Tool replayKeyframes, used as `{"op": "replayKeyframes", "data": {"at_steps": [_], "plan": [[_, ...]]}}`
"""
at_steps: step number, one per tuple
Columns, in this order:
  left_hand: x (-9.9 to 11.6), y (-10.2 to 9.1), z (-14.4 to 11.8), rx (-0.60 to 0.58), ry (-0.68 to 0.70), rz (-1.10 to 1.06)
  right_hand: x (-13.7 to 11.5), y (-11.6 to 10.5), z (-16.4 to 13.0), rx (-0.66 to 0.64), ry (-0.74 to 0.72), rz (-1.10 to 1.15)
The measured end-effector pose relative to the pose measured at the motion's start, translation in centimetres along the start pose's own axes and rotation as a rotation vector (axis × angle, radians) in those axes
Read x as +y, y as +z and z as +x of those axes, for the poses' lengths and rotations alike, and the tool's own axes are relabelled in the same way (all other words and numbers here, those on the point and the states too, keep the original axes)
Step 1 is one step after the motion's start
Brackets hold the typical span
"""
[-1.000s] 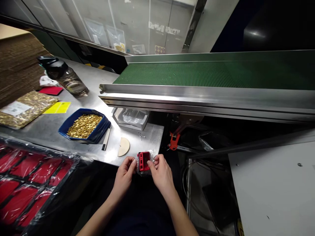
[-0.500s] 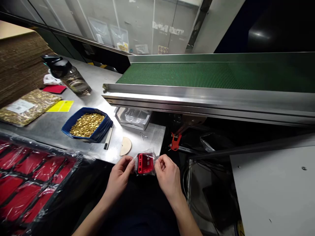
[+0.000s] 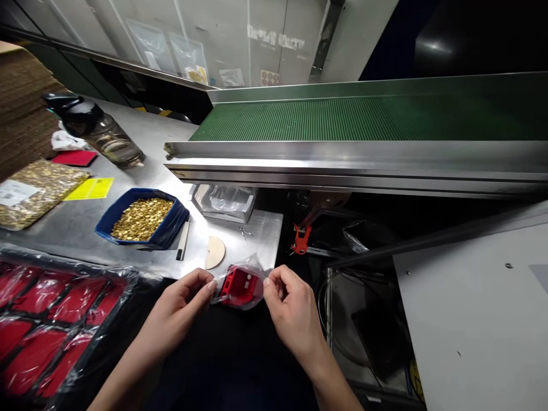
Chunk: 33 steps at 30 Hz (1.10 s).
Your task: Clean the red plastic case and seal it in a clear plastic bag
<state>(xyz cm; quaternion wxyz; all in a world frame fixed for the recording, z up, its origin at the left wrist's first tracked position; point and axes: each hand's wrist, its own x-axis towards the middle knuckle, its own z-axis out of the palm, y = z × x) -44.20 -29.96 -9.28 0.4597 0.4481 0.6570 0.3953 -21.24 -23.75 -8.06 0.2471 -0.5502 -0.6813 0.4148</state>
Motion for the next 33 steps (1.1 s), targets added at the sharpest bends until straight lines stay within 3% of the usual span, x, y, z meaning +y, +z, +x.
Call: {"op": "replayKeyframes", "data": {"at_steps": [6, 8, 12, 15, 18, 20, 23, 27, 33], "plan": [[0.9, 1.3, -0.9, -0.065, 0.087, -0.120, -0.4, 0.4, -0.2, -0.160, -0.217, 0.152], [0.7, 2.3, -0.9, -0.081, 0.102, -0.258, -0.4, 0.7, 0.0, -0.202, -0.279, 0.180], [-1.1, 4.4, -0.5, -0.060, -0.002, -0.607, -0.4, 2.0, 0.7, -0.212, -0.287, 0.395], [-2.7, 5.5, -0.3, -0.086, -0.017, -0.744, -0.1, 3.4, 0.8, -0.088, -0.111, 0.501], [-4.1, 5.5, -0.4, -0.260, 0.068, -0.655, 0.5, 4.8, 0.8, 0.019, 0.138, 0.660], [-4.7, 5.2, -0.4, -0.370, 0.108, -0.542, 1.1, 5.4, 0.8, 0.049, 0.272, 0.853], [-5.5, 4.8, -0.5, -0.401, 0.098, -0.476, 2.0, 5.7, 0.8, 0.012, 0.403, 1.070], [-6.2, 4.8, -0.6, -0.367, -0.031, -0.569, 2.7, 4.6, 0.1, -0.158, 0.314, 0.923], [-6.4, 5.6, -1.1, -0.427, -0.203, -0.890, 2.2, 2.3, -1.0, -0.414, -0.021, 0.357]]}}
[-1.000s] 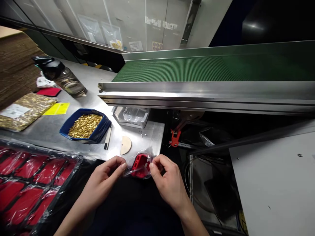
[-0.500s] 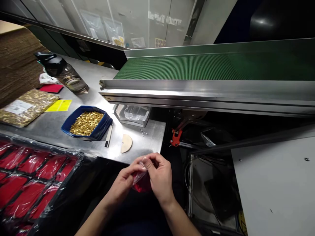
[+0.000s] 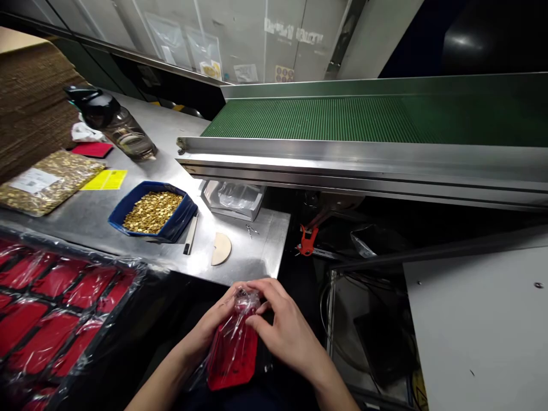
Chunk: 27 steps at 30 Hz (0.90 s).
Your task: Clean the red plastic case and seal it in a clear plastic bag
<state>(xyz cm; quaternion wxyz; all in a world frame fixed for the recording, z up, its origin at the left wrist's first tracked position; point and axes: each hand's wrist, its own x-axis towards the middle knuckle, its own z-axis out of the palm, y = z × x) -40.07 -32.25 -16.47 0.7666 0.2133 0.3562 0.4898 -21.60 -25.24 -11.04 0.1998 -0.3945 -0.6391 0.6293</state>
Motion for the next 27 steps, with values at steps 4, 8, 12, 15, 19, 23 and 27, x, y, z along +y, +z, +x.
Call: {"op": "replayKeyframes", "data": {"at_steps": [4, 8, 12, 15, 19, 23, 27], "plan": [[-0.7, 0.5, 0.0, -0.007, -0.048, -0.024, 0.1, 0.4, 0.0, -0.104, -0.092, -0.268], [-1.2, 0.6, 0.1, 0.063, -0.148, -0.055, 0.4, 0.6, 0.1, -0.070, -0.102, -0.299], [-2.0, 0.3, -0.1, 0.099, -0.355, -0.302, 0.1, 0.3, -0.4, -0.072, -0.004, -0.253], [-3.0, -0.2, -0.7, 0.087, -0.462, -0.449, 0.1, -0.1, -1.1, -0.117, 0.040, -0.216], [-4.2, -1.3, -2.1, 0.060, -0.453, -0.527, 1.0, -0.9, -2.5, -0.160, 0.023, -0.240], [-4.7, -1.9, -2.9, -0.069, -0.351, -0.627, 1.9, -1.5, -3.7, -0.261, -0.131, -0.446], [-4.9, -2.2, -3.3, -0.166, -0.244, -0.575, 2.0, -1.9, -4.2, -0.306, -0.190, -0.716]]}}
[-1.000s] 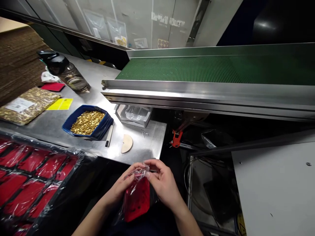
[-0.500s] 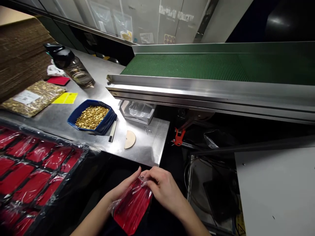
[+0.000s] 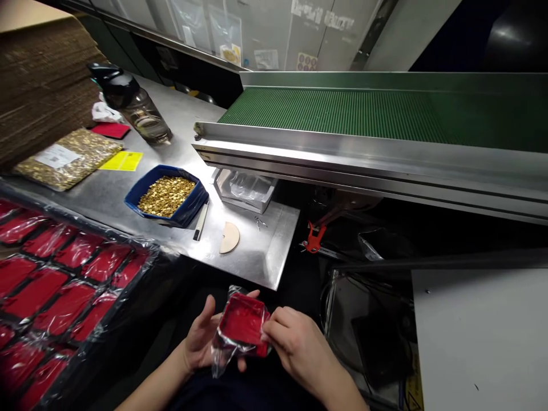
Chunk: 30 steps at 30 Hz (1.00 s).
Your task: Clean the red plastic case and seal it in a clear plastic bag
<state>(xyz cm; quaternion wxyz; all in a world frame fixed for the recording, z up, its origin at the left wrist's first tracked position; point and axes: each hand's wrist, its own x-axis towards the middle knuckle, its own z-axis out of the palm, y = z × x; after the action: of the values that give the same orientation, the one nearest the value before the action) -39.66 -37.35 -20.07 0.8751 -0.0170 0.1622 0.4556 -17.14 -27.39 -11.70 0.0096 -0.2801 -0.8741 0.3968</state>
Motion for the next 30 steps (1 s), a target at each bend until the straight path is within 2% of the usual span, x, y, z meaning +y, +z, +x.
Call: {"op": "replayKeyframes", "data": {"at_steps": [3, 7, 11, 13, 16, 20, 24, 27, 30], "plan": [[0.0, 0.0, 0.0, 0.044, 0.058, 0.183, -0.4, -0.1, 0.1, -0.049, -0.001, -0.037], [0.6, 0.4, 0.6, 0.284, 0.223, 0.457, -1.4, 0.5, 0.4, -0.108, -0.057, 0.085], [1.3, 1.2, 1.6, 0.477, 0.387, 0.713, -2.4, 0.4, 0.6, -0.042, -0.063, 0.198], [1.4, 1.9, 2.0, 0.504, 0.455, 0.745, -2.8, -0.3, 0.8, -0.017, -0.051, 0.267], [1.1, 3.5, 2.6, 0.450, 0.514, 0.617, -3.4, -1.4, 1.2, -0.049, -0.069, 0.403], [0.6, 5.1, 3.3, 0.323, 0.435, 0.375, -3.4, -1.8, 1.8, -0.089, -0.006, 0.728], [0.4, 5.1, 3.2, 0.331, 0.327, 0.520, -2.4, -1.5, 2.2, -0.004, 0.026, 0.974], [0.1, 4.7, 2.3, 0.349, 0.214, 0.549, -1.5, -1.6, 2.4, 0.103, 0.023, 0.956], [-0.3, 4.5, 1.0, 0.393, 0.143, 0.567, -0.7, -1.7, 2.5, 0.276, 0.062, 0.838]]}}
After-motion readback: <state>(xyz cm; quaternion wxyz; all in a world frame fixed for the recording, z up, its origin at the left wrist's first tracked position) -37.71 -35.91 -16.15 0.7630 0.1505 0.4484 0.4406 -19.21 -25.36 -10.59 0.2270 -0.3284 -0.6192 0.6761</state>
